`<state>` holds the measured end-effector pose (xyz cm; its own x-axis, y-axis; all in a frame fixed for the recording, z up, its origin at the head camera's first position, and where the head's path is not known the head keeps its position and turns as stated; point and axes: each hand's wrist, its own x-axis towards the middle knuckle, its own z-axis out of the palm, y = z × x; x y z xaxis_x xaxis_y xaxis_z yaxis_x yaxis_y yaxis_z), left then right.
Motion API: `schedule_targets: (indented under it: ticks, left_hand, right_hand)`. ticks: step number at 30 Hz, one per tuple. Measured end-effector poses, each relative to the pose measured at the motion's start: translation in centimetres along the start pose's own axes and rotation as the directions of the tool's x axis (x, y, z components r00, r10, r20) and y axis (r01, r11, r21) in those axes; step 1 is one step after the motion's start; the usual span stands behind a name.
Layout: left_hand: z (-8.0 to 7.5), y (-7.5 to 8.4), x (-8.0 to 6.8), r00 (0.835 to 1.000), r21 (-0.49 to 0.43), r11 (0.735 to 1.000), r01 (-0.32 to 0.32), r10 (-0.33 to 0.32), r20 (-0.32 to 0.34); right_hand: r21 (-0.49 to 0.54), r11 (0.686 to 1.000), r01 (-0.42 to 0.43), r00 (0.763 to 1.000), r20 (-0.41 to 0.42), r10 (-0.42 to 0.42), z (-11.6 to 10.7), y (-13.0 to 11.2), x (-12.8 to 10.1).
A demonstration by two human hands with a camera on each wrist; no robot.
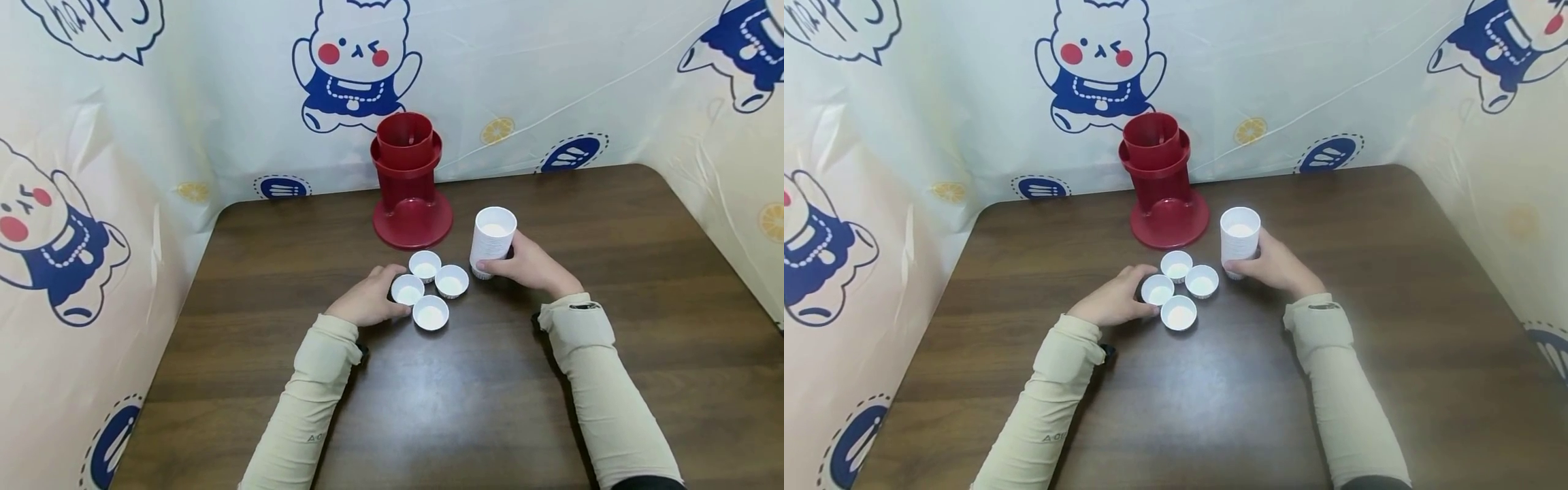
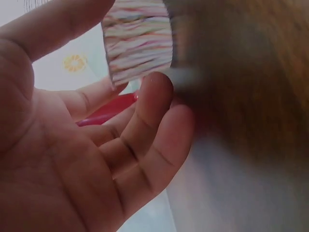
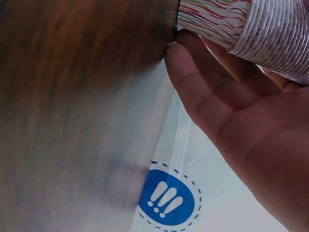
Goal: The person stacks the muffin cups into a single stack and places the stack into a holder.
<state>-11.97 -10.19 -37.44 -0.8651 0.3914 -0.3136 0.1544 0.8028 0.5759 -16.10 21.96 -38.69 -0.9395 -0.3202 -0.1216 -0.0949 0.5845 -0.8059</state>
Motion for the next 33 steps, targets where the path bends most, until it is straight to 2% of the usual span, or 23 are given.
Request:
schedule_targets:
  ticks: [6, 12, 16, 19, 25, 28, 33]
  left_hand:
    - [0.6, 0.1, 0.2, 0.999, 0.033, 0.999, -0.011, 0.012, -0.04]
    - [-0.2, 0.0, 0.1, 0.999, 0.042, 0.999, 0.004, -0.002, -0.042]
    - [-1.3, -0.4, -0.4, 0.999, -0.007, 0.999, 0.042, -0.042, -0.025]
    - [-2.2, -0.8, -0.8, 0.998, -0.089, 0.995, 0.054, -0.057, -0.032]
    - [-4.0, -0.6, -1.1, 0.995, -0.242, 0.97, -0.015, -0.009, -0.099]
    - [-4.7, -0.2, -1.1, 0.987, -0.254, 0.966, -0.054, 0.014, -0.158]
    - [-5.3, 0.9, -0.7, 0.98, -0.26, 0.962, -0.087, 0.036, -0.195]
  right_hand:
    - [-0.002, 1.0, -0.006, 1.0, 0.007, 0.006, -0.2, 0.0, 0.1]
    - [-0.002, 1.0, -0.002, 1.0, 0.001, 0.002, -0.4, 0.1, 0.2]
    - [-0.009, 1.0, -0.007, 1.0, 0.01, 0.007, -0.2, 0.4, 0.2]
    - [-0.01, 1.0, -0.012, 1.0, 0.013, 0.012, -0.1, 0.4, 0.1]
    - [-0.008, 1.0, -0.004, 1.0, -0.002, 0.004, -0.1, 0.3, 0.1]
    - [0.004, 1.0, 0.004, 1.0, -0.002, -0.004, 0.0, 0.3, 0.1]
    - [0.003, 1.0, 0.001, 1.0, -0.008, -0.001, 0.1, 0.3, 0.2]
